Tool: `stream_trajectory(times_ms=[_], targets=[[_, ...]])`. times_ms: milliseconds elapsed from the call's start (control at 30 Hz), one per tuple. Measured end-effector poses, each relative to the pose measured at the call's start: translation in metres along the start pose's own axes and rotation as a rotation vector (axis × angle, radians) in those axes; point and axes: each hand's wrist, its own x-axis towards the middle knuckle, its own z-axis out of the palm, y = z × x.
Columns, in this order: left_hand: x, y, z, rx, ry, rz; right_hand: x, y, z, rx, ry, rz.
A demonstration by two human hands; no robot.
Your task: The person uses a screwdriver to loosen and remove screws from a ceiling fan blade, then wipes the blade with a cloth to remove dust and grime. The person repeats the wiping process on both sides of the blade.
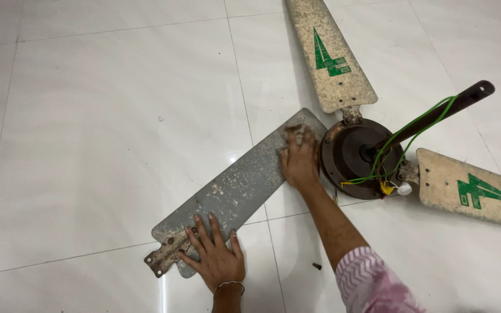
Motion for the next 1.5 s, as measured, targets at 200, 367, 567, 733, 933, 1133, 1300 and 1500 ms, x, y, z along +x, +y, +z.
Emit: stream_trajectory(times_ms=[200,367,567,733,933,1133,1300,1500], targets=[[0.003,0.004,0.000,0.005,-0.003,-0.017,0.062,0.014,0.016,-0.085,0.188,0.055],[0.003,0.004,-0.003,-0.021,0.016,-0.006,0.014,-0.026,0.020,-0.074,-0.014,-0.188],[0.001,0.001,-0.002,0.016,-0.053,-0.026,-0.115,-0.073,0.030,0.017,-0.255,-0.665],[0.003,0.002,-0.001,0.022,-0.071,-0.022,-0.089,-0.069,0.010,0.041,-0.403,-0.576],[0.001,0.001,-0.001,0.037,-0.047,-0.013,0.057,-0.001,-0.002,-0.022,-0.028,-0.093],[0.006,0.002,-0.002,0.040,-0.067,-0.031,0.100,0.023,0.013,-0.061,0.182,-0.091],[0.002,0.002,0.000,0.024,-0.063,-0.032,0.023,-0.015,0.024,-0.091,0.035,-0.113],[0.000,0.002,-0.004,0.054,-0.126,-0.054,-0.118,-0.065,0.047,-0.064,-0.232,-0.583]])
